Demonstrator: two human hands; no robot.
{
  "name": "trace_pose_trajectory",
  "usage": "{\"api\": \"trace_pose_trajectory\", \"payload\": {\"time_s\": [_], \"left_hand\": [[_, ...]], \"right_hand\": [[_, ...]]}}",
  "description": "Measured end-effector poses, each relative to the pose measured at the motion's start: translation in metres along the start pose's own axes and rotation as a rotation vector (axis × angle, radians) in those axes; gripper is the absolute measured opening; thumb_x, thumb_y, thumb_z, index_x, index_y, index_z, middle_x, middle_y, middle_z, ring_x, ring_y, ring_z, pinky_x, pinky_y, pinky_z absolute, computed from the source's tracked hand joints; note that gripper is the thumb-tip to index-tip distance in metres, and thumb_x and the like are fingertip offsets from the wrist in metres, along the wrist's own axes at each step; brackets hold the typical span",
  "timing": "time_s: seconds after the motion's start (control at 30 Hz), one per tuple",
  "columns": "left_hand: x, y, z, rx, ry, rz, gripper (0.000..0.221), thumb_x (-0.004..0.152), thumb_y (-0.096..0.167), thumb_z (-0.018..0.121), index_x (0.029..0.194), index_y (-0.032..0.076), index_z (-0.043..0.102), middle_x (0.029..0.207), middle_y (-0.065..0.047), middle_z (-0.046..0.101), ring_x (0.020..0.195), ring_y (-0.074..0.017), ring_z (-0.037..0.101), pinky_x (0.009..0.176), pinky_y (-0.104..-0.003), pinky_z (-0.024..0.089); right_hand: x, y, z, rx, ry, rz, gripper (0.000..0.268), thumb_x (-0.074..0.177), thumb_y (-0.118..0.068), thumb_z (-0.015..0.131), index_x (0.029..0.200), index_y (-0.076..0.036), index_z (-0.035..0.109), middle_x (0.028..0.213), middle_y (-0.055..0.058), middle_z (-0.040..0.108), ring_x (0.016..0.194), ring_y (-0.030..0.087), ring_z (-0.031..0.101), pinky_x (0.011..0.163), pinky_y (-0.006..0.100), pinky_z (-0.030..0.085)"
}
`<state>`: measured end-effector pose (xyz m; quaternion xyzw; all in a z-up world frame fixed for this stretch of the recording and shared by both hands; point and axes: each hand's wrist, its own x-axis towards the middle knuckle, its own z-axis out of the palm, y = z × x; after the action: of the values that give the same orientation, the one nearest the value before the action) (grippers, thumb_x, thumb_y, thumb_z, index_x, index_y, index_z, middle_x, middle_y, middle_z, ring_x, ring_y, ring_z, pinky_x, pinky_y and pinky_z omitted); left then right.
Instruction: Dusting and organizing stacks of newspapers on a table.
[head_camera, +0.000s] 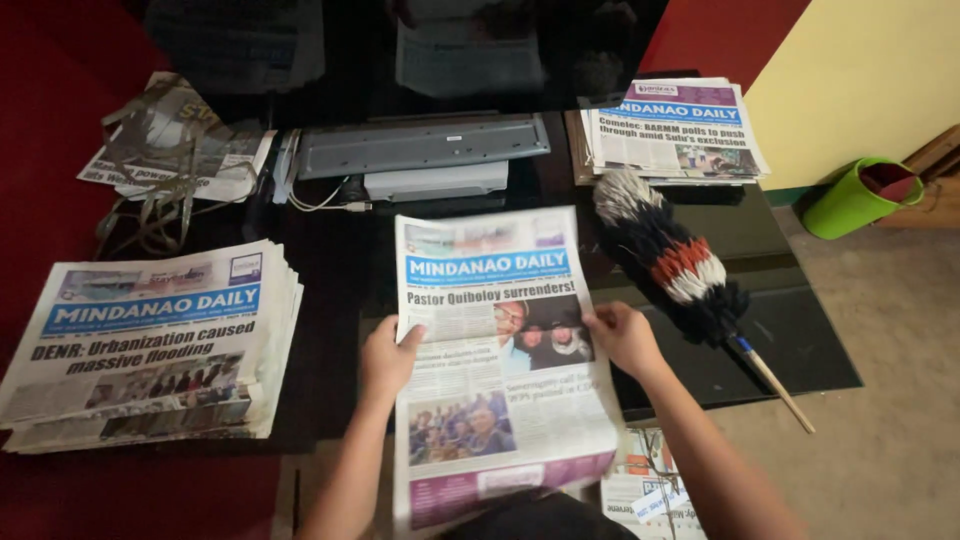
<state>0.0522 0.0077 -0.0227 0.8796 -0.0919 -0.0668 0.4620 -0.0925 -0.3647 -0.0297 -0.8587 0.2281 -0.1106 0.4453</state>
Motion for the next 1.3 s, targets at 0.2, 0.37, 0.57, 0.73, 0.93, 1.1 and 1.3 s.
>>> {"api": "trace_pose_trajectory", "payload": {"time_s": [0.2,0.37,0.57,0.73,0.93,1.1,1.3], "left_hand": [[-0.01,0.016,0.006,-0.082,0.228,0.153,0.029,0.094,0.027,0.072,0.115,0.006,0.07,0.101,-0.017,0.077,0.09,-0.0315,0.077,0.075,-0.04,0.058],[0.015,0.033,0.016,-0.151,0.377,0.222,0.032,0.095,0.024,0.075,0.119,0.004,0.068,0.103,-0.018,0.077,0.095,-0.0315,0.077,0.079,-0.041,0.059],[-0.025,0.123,0.022,0.378,0.096,0.287,0.043,0.071,0.009,0.085,0.109,0.001,0.066,0.107,-0.018,0.067,0.107,-0.0333,0.062,0.094,-0.047,0.049],[-0.117,0.11,0.089,0.247,-0.454,0.798,0.02,0.081,0.018,0.079,0.099,0.009,0.078,0.109,-0.012,0.073,0.106,-0.0275,0.065,0.102,-0.05,0.049],[-0.145,0.05,0.133,0.356,-0.31,1.284,0.009,0.096,0.015,0.071,0.099,0.007,0.075,0.113,-0.012,0.069,0.117,-0.0249,0.06,0.104,-0.043,0.053],[-0.155,0.048,0.12,0.206,-0.392,1.146,0.012,0.106,0.012,0.071,0.101,0.002,0.074,0.099,-0.013,0.074,0.089,-0.0205,0.07,0.079,-0.032,0.059],[-0.159,0.088,0.071,0.048,-0.265,0.822,0.007,0.088,0.015,0.077,0.085,0.009,0.078,0.079,-0.007,0.076,0.068,-0.0181,0.07,0.063,-0.032,0.058]], "right_hand": [[-0.018,-0.02,-0.017,0.238,-0.05,0.071,0.03,0.09,-0.022,0.075,0.106,0.004,0.071,0.084,0.011,0.076,0.073,0.014,0.067,0.064,0.03,0.054],[-0.008,-0.012,-0.019,0.251,-0.012,0.103,0.031,0.091,-0.024,0.074,0.105,0.003,0.074,0.087,0.011,0.078,0.075,0.015,0.072,0.068,0.03,0.057],[0.0,-0.01,-0.014,-0.131,0.097,0.153,0.036,0.087,-0.029,0.077,0.101,0.004,0.077,0.083,0.019,0.077,0.072,0.023,0.075,0.068,0.037,0.058],[0.001,-0.003,-0.011,-0.094,0.114,0.214,0.036,0.087,-0.029,0.076,0.098,0.005,0.077,0.081,0.02,0.077,0.071,0.025,0.075,0.068,0.037,0.058],[0.004,-0.003,-0.012,-0.103,0.131,0.185,0.035,0.087,-0.027,0.077,0.096,0.006,0.077,0.077,0.021,0.076,0.066,0.024,0.074,0.065,0.037,0.057],[0.008,0.009,-0.012,-0.015,0.113,0.178,0.034,0.087,-0.026,0.077,0.092,0.008,0.077,0.073,0.018,0.076,0.063,0.02,0.071,0.061,0.035,0.056],[0.013,0.009,-0.017,0.197,0.003,0.308,0.033,0.093,-0.025,0.073,0.091,0.008,0.076,0.069,0.014,0.071,0.055,0.018,0.064,0.051,0.034,0.051]]}}
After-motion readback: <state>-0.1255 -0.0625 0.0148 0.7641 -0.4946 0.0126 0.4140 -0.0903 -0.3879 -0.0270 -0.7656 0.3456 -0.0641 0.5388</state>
